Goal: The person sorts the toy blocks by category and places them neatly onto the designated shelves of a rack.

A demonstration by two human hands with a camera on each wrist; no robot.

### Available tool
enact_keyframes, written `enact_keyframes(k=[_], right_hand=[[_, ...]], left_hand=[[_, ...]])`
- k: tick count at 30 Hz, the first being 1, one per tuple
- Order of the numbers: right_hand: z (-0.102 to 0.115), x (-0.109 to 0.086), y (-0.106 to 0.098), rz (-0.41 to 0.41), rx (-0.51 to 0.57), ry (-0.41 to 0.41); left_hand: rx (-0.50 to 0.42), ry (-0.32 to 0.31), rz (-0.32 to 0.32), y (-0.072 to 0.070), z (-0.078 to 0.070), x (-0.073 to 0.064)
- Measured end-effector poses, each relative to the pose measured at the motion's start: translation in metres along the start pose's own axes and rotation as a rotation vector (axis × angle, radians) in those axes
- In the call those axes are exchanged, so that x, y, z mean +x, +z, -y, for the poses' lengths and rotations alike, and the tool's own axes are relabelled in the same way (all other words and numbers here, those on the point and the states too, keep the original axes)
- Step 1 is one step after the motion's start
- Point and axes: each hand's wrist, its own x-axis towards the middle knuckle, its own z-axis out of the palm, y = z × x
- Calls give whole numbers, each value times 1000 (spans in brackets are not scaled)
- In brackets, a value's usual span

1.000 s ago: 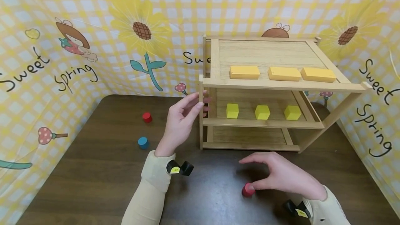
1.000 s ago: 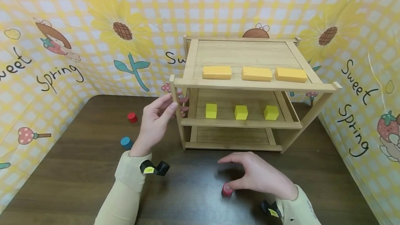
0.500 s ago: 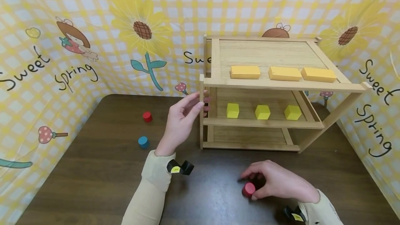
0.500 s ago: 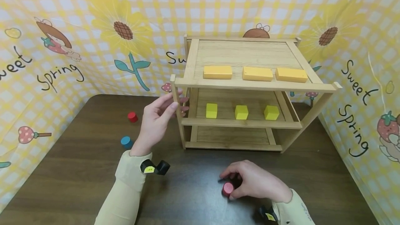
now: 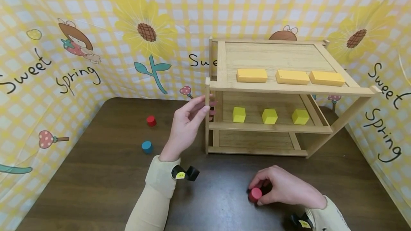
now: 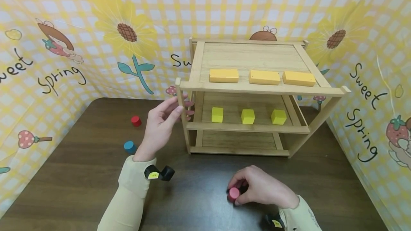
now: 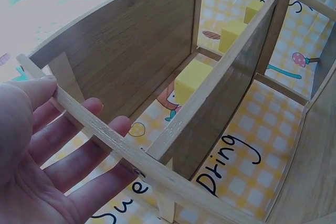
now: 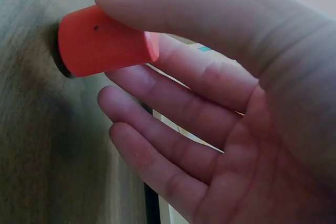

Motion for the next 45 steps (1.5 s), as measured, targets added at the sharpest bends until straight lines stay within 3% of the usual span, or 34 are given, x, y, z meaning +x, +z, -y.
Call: enact_keyframes(k=[11,16,28,35,45], right_hand=[[-1,4,-1,-39,-43,11],[-1,7,0,-91,-51,-28],[-7,18,-3,-157,21,13],[-12,24,-4,-237,31,71],[-20,30,-4,-350,54,65]], left_hand=[[-7,8,3,0,2,0],[5,8,-3,0,0,-1],[-9,7,-5,0,0,-1],[-8,5,-4,0,0,-1],[11,9,-5,0,0,0]])
